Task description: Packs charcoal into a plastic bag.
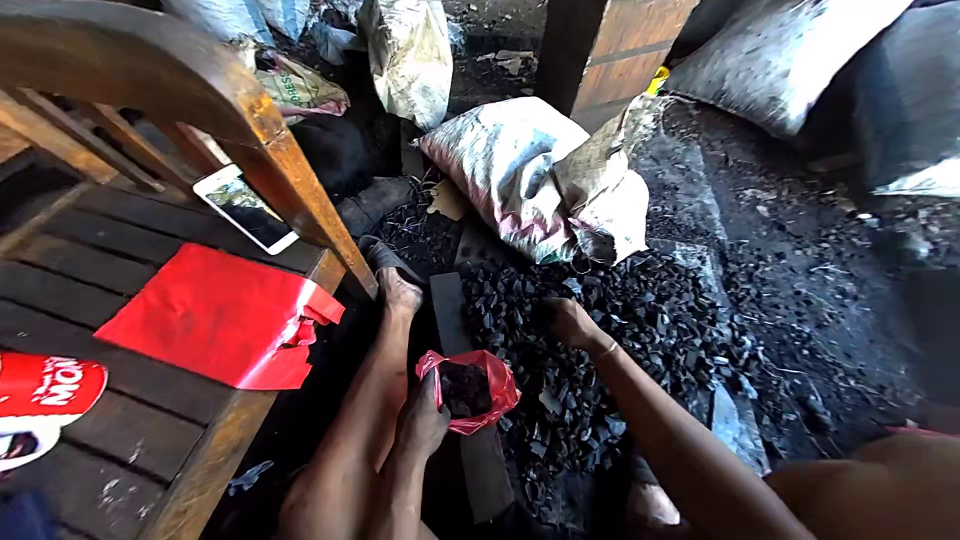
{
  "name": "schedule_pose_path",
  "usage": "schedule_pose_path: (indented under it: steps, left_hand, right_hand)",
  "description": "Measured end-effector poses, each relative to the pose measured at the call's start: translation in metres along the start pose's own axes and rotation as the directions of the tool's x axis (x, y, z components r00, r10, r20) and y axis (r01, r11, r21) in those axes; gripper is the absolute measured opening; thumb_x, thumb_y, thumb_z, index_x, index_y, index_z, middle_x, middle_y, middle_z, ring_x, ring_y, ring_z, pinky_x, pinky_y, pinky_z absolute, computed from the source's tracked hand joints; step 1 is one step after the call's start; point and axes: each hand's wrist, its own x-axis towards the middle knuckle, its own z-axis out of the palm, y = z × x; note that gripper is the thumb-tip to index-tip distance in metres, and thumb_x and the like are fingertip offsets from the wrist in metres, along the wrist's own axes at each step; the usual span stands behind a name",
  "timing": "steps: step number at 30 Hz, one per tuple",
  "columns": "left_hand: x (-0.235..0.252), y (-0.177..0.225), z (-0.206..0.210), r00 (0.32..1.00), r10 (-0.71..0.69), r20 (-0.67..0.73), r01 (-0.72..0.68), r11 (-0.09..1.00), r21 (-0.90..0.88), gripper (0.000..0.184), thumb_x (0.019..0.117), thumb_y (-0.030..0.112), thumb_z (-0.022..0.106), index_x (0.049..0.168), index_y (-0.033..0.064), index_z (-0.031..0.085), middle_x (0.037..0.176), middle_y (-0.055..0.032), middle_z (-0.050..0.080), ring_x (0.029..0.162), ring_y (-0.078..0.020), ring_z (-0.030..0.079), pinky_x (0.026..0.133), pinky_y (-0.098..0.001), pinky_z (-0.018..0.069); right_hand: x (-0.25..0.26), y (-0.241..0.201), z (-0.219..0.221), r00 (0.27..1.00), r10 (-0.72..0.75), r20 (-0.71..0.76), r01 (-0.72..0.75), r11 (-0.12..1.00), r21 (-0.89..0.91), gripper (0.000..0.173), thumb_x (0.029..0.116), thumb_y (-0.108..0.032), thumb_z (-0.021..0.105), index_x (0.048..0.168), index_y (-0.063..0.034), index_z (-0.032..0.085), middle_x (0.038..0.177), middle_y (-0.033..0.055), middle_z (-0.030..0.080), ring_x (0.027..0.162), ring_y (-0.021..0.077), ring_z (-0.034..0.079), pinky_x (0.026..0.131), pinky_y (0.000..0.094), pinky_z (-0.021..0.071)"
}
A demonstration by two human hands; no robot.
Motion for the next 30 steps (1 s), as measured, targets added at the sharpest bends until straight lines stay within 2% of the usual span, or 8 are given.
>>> schedule_pose_path:
  steps: [4,7,10,14,20,22,24,30]
  left_hand:
    - [0.011,0.002,0.003,0.989,-0.069,0.129,0.07,0.998,-0.002,0.091,0.0777,0.021,0.077,0.158,0.0116,0.035,0.147,-0.0151,0.055,0.134,-0.0274,0.055,0.112,-0.0476,0.0461]
    - [0.01,0.001,0.003,0.993,-0.051,0.11,0.051,0.999,-0.002,0.091,0.0772,0.023,0.078,0.157,0.0097,0.037,0.145,-0.0154,0.057,0.132,-0.0282,0.056,0.111,-0.0482,0.0469]
    - [0.007,-0.001,0.002,0.996,-0.038,0.085,0.039,0.999,-0.001,0.09,0.0766,0.021,0.077,0.157,0.011,0.037,0.143,-0.0158,0.058,0.131,-0.0291,0.057,0.11,-0.0494,0.0474]
    - [0.008,-0.002,0.001,0.991,-0.075,0.114,0.075,0.997,-0.001,0.092,0.0778,0.02,0.076,0.159,0.0127,0.034,0.144,-0.0174,0.057,0.131,-0.03,0.058,0.109,-0.0504,0.0479]
    - [0.011,0.002,0.001,0.991,-0.066,0.117,0.069,0.998,-0.014,0.088,0.0795,0.018,0.075,0.158,0.0111,0.036,0.144,-0.0156,0.057,0.132,-0.0286,0.057,0.111,-0.0491,0.0463]
    - [0.009,-0.002,0.0,0.993,-0.061,0.105,0.064,0.998,-0.02,0.088,0.0785,0.017,0.075,0.157,0.0106,0.037,0.143,-0.0161,0.058,0.132,-0.0285,0.057,0.111,-0.0484,0.0465]
    - [0.006,-0.007,0.0,0.994,-0.056,0.097,0.057,0.998,0.0,0.089,0.0781,0.018,0.075,0.157,0.0089,0.036,0.144,-0.0167,0.057,0.132,-0.0288,0.057,0.111,-0.0484,0.0463]
    - [0.007,-0.007,-0.001,0.994,-0.054,0.098,0.052,0.998,0.019,0.09,0.0776,0.017,0.076,0.157,0.006,0.036,0.144,-0.0172,0.057,0.134,-0.0282,0.055,0.113,-0.0462,0.0443]
  right_hand:
    - [-0.013,-0.079,0.048,0.885,-0.434,0.17,0.431,0.901,0.059,0.019,0.087,-0.027,0.08,0.105,-0.021,0.078,0.112,-0.0011,0.073,0.106,0.0133,0.068,0.099,0.042,0.0571]
    - [-0.029,-0.109,0.1,0.808,-0.488,0.33,0.53,0.846,-0.048,0.021,0.0862,-0.017,0.078,0.107,-0.0143,0.077,0.118,0.0123,0.07,0.114,0.0301,0.065,0.101,0.0529,0.0532]
    - [-0.033,-0.1,0.117,0.884,-0.308,0.353,0.405,0.881,-0.246,0.03,0.0915,-0.016,0.069,0.122,-0.0153,0.071,0.131,0.0164,0.063,0.121,0.0368,0.062,0.097,0.06,0.0546]
    - [-0.016,-0.073,0.077,0.982,-0.189,0.02,0.189,0.959,-0.21,0.024,0.0949,-0.027,0.064,0.116,-0.0261,0.075,0.123,0.0017,0.071,0.11,0.0214,0.069,0.095,0.0515,0.0581]
    - [0.011,0.015,0.025,0.967,0.223,-0.122,-0.253,0.892,-0.374,0.035,0.093,-0.03,0.062,0.127,-0.0277,0.071,0.137,0.0102,0.064,0.126,0.0353,0.061,0.097,0.0624,0.0534]
    - [0.012,0.039,0.033,0.957,0.268,-0.111,-0.29,0.872,-0.395,0.046,0.085,-0.022,0.068,0.131,-0.0286,0.069,0.144,0.0144,0.057,0.131,0.0407,0.055,0.096,0.0644,0.0533]
    - [0.009,0.051,0.044,0.955,0.271,-0.123,-0.297,0.878,-0.374,0.046,0.0856,-0.019,0.068,0.13,-0.0272,0.069,0.147,0.0147,0.055,0.133,0.0398,0.054,0.098,0.0625,0.0533]
    - [0.007,0.061,0.035,0.942,0.244,-0.229,-0.292,0.934,-0.205,0.034,0.0907,-0.024,0.064,0.124,-0.0245,0.073,0.133,0.0111,0.066,0.127,0.0332,0.061,0.105,0.0589,0.0504]
